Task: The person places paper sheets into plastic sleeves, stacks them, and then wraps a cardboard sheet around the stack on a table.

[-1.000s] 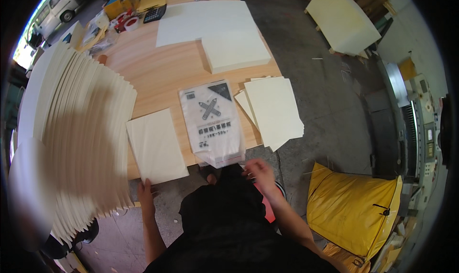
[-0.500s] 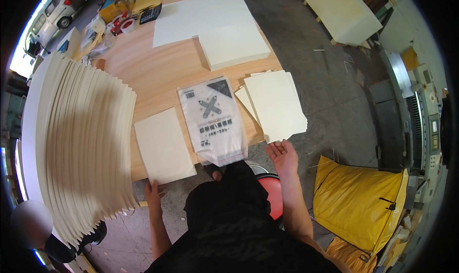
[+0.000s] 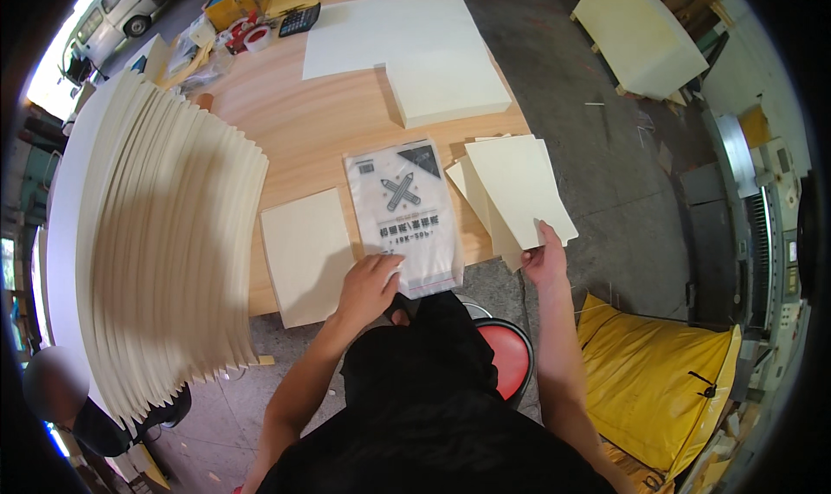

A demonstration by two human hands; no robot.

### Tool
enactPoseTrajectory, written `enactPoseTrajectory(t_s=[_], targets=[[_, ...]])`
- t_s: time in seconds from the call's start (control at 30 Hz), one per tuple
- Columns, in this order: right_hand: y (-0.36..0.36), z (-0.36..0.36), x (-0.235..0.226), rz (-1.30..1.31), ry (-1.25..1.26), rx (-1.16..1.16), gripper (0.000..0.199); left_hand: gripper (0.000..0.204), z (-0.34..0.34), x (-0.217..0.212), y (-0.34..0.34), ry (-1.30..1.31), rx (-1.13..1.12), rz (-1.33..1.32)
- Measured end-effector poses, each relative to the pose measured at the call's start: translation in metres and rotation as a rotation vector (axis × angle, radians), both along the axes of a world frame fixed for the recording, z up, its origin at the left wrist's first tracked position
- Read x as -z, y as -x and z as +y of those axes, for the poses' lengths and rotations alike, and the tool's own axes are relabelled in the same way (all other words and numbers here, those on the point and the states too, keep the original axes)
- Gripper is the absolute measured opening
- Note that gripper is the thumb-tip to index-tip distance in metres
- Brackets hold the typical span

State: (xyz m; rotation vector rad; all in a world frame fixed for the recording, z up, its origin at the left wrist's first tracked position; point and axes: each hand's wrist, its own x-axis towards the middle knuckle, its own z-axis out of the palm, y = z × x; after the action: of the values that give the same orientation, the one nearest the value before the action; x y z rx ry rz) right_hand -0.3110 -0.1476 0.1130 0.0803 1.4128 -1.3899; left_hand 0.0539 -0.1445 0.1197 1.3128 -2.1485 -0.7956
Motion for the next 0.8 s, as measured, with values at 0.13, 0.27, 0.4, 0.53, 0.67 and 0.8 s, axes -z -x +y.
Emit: enactPoseTrajectory(t_s=[0.13,0.27,0.4,0.53,0.67,0.8], targets=[[0.001,0.005,-0.009,0.063,0.214,0.026,0.035,0.025,-0.022,0.014,0.016,0.119,0.186,-0.192],[-0.002,0.046,-0.025,0.114,0.348,-0.002,0.048,0.028,-0.041,0.029,0.019,0.134,0.201,-0.299],[0.000,0.120,-0.031,0.074,0.161,-0.190,0.044,0.040,-0.051,0.012,0.034,0.148,0.164,-0.426],[-0.016,0.175,-0.026,-0.019,-0.084,-0.388,0.042,0.044,-0.051,0.011,0.043,0.173,0.273,-0.623],[-0.036,0.204,-0.001,-0.170,-0.129,-0.376,0.047,0.034,-0.051,0.040,0.046,0.367,0.226,-0.725],[-0.057,0.200,0.000,-0.232,-0.100,-0.342,0.048,0.035,-0.053,0.033,0.044,0.236,0.119,-0.525]])
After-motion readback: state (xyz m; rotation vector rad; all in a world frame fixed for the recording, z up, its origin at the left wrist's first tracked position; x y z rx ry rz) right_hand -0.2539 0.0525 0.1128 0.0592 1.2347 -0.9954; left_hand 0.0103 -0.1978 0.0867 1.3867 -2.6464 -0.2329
